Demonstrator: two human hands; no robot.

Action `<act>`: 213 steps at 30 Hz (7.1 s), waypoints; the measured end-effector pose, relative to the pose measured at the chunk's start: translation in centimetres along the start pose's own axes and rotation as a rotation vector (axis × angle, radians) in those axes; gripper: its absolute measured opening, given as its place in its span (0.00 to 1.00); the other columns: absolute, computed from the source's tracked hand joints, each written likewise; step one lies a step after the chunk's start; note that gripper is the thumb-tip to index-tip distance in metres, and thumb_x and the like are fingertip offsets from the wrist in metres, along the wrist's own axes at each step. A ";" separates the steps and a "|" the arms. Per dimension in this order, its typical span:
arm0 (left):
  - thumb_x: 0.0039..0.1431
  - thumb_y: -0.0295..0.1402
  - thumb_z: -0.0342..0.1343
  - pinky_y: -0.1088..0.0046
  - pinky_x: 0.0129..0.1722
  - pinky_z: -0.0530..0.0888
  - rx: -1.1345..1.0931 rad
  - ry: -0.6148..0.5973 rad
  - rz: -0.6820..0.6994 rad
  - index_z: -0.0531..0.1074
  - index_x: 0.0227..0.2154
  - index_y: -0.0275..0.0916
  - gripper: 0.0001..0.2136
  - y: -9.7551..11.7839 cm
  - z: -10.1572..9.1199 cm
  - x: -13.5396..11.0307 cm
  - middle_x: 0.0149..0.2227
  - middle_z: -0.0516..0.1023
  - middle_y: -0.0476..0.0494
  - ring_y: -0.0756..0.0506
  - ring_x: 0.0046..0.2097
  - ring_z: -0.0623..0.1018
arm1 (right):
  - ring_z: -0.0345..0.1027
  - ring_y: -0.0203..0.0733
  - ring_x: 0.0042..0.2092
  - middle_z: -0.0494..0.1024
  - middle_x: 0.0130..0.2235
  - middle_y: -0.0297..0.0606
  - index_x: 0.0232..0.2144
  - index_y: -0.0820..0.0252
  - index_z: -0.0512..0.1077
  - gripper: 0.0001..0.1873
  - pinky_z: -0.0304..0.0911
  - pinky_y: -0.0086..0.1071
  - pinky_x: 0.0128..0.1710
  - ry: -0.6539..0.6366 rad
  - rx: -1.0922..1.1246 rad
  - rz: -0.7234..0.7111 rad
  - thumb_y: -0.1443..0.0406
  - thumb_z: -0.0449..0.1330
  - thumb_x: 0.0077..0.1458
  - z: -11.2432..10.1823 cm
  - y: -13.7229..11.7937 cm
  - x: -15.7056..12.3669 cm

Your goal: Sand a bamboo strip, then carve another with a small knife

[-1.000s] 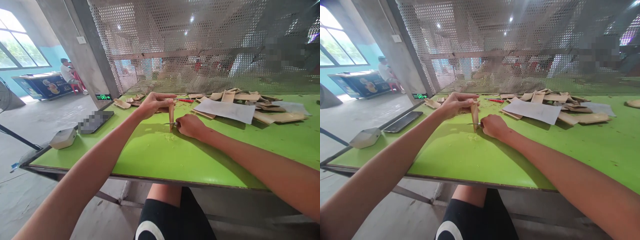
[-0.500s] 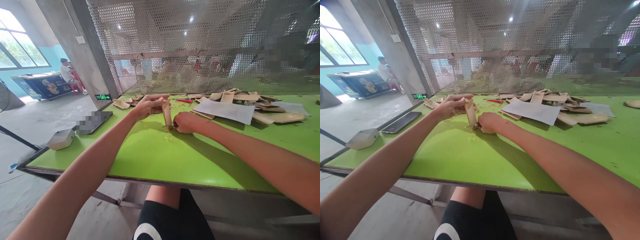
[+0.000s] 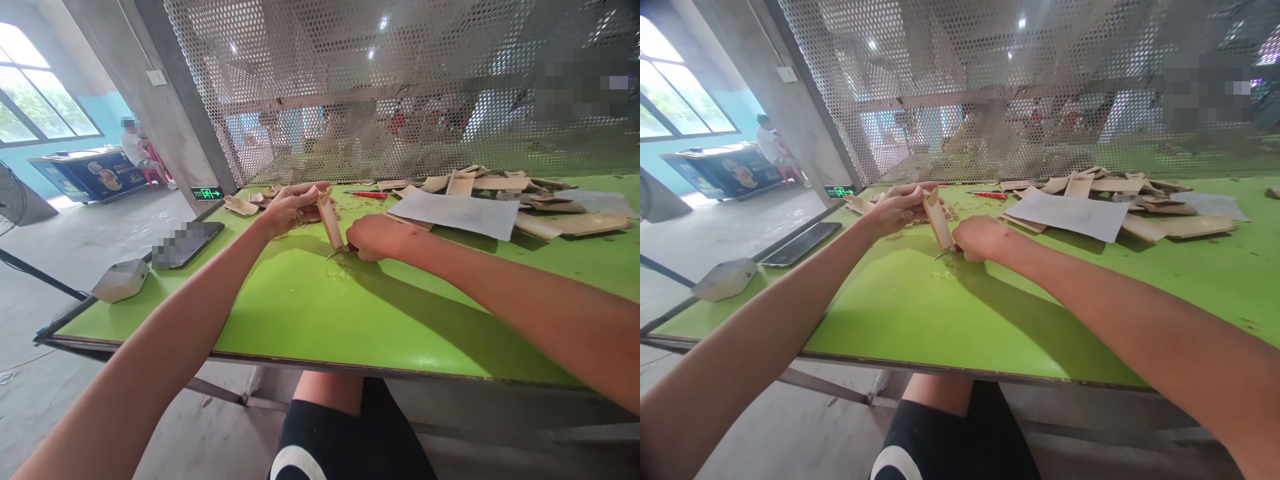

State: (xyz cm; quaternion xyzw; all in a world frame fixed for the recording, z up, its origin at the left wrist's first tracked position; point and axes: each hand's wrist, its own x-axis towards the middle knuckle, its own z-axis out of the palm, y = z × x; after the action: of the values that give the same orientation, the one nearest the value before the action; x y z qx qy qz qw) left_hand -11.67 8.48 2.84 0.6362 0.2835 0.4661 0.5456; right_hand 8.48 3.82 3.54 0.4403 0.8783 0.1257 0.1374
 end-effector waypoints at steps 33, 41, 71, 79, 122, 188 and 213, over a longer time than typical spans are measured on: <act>0.64 0.34 0.55 0.62 0.45 0.78 -0.019 -0.064 -0.044 0.71 0.55 0.31 0.19 0.2 0.2 -0.6 0.43 0.82 0.30 0.39 0.44 0.83 | 0.69 0.43 0.32 0.79 0.32 0.44 0.32 0.59 0.77 0.10 0.51 0.32 0.28 0.168 0.236 -0.038 0.63 0.56 0.54 1.9 2.4 -0.4; 0.65 0.41 0.54 0.63 0.42 0.80 -0.020 0.058 -0.096 0.74 0.46 0.31 0.17 0.0 1.6 -0.5 0.36 0.83 0.33 0.41 0.37 0.84 | 0.67 0.40 0.34 0.78 0.36 0.42 0.42 0.61 0.73 0.16 0.53 0.31 0.34 0.479 0.529 -0.022 0.56 0.56 0.58 1.7 5.5 -1.8; 0.66 0.44 0.50 0.61 0.43 0.81 -0.189 0.170 -0.117 0.73 0.37 0.28 0.20 0.3 3.7 -0.8 0.34 0.82 0.30 0.41 0.36 0.83 | 0.65 0.41 0.31 0.77 0.31 0.40 0.37 0.60 0.74 0.12 0.51 0.32 0.32 0.720 0.489 -0.004 0.58 0.57 0.58 2.5 5.3 -1.4; 0.65 0.44 0.52 0.61 0.42 0.81 -0.212 0.201 -0.146 0.73 0.36 0.29 0.19 0.1 3.9 -0.7 0.31 0.81 0.34 0.42 0.34 0.83 | 0.67 0.43 0.34 0.78 0.35 0.43 0.36 0.61 0.73 0.11 0.50 0.33 0.32 0.721 0.385 0.016 0.60 0.56 0.59 2.6 4.8 -1.3; 0.66 0.41 0.52 0.58 0.51 0.78 -0.222 0.152 -0.024 0.74 0.38 0.29 0.16 -0.2 4.1 -0.7 0.35 0.82 0.33 0.41 0.43 0.83 | 0.66 0.44 0.39 0.77 0.40 0.44 0.50 0.56 0.75 0.21 0.49 0.34 0.31 0.836 0.097 -0.089 0.58 0.45 0.67 3.7 4.4 -1.0; 0.51 0.41 0.68 0.69 0.44 0.73 -0.090 -0.066 0.150 0.77 0.44 0.38 0.20 -0.5 5.4 -1.3 0.44 0.80 0.40 0.48 0.41 0.78 | 0.50 0.28 0.19 0.63 0.20 0.29 0.21 0.60 0.63 0.11 0.45 0.28 0.17 0.265 2.226 0.140 0.71 0.61 0.50 0.8 0.6 -0.9; 0.62 0.36 0.58 0.55 0.52 0.73 -0.142 0.028 0.084 0.72 0.47 0.35 0.14 -0.5 4.1 -1.0 0.44 0.80 0.36 0.39 0.47 0.81 | 0.54 0.28 0.18 0.69 0.22 0.32 0.24 0.60 0.67 0.09 0.49 0.27 0.15 0.550 1.875 0.542 0.73 0.65 0.47 1.8 3.5 -0.5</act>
State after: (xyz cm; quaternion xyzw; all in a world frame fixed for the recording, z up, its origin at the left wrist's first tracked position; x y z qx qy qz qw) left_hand -8.29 6.02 2.21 0.6008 0.2302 0.5163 0.5653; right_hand 12.01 5.63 3.11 0.5110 0.4946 -0.4905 -0.5036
